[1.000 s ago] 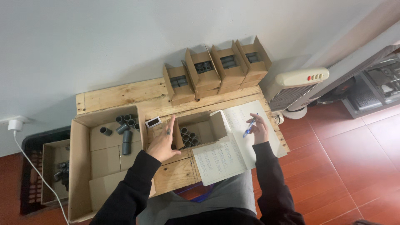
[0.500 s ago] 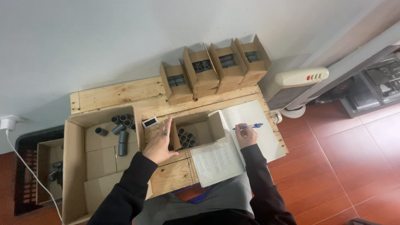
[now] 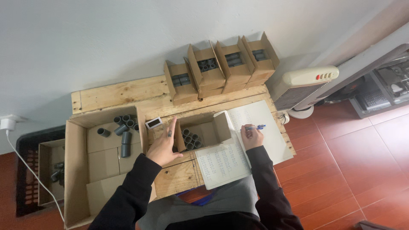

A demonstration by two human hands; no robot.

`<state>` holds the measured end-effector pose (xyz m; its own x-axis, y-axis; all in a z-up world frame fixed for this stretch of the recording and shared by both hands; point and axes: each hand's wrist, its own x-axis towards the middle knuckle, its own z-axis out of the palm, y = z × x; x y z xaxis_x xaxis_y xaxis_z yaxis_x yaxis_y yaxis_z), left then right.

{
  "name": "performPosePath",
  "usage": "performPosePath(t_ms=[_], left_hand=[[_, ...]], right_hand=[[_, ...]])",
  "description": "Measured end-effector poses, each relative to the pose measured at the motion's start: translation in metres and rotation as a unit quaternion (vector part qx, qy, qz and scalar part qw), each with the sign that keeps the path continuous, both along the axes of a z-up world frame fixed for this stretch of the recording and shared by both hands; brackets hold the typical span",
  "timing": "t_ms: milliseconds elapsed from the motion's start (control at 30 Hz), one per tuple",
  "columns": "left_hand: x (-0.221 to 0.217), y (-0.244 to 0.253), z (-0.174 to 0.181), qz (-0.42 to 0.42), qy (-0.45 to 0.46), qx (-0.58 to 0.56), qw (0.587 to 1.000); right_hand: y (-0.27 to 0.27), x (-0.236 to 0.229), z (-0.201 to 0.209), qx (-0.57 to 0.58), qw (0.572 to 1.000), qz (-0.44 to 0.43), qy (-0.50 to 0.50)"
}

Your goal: The person repeatedly picks up small gray pipe fittings from a cardboard box, measures their length with a yellow tape measure, and records the measurements in a notebook. The person handles each fitting one at a time, measures it, writes down the value, and places the fitting back into the box.

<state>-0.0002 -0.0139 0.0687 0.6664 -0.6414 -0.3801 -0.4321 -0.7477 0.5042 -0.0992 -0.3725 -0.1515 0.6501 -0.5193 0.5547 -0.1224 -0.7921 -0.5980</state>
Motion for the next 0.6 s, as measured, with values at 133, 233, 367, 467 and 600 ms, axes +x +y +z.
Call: performPosePath(t_ms=[133,233,367,467,600], left_hand=[[0.001,0.002,-0.002,0.009,0.011,-0.005,1.0],[0.001,0.001,-0.002,0.0,0.002,0.005,1.0],[-0.002,0.003,0.008,0.002,-0.001,0.014,1.0],[-0.004,0.001,0.014,0.001,-0.003,0.015,1.0],[-0.005,0.001,0.013,0.01,0.005,0.011,1.0]], right_hand=[[-0.002,-0.005,0.013,0.051,0.999,0.013,0.006],[-0.01,-0.008,0.033,0.117,0.992,0.028,-0.034],[-0.038,-0.014,0.046,-0.054,0.996,0.065,0.023],[-0.068,-0.021,0.017,-0.156,0.978,0.077,0.114],[-0.072,-0.025,0.015,-0.187,0.958,0.084,0.199]])
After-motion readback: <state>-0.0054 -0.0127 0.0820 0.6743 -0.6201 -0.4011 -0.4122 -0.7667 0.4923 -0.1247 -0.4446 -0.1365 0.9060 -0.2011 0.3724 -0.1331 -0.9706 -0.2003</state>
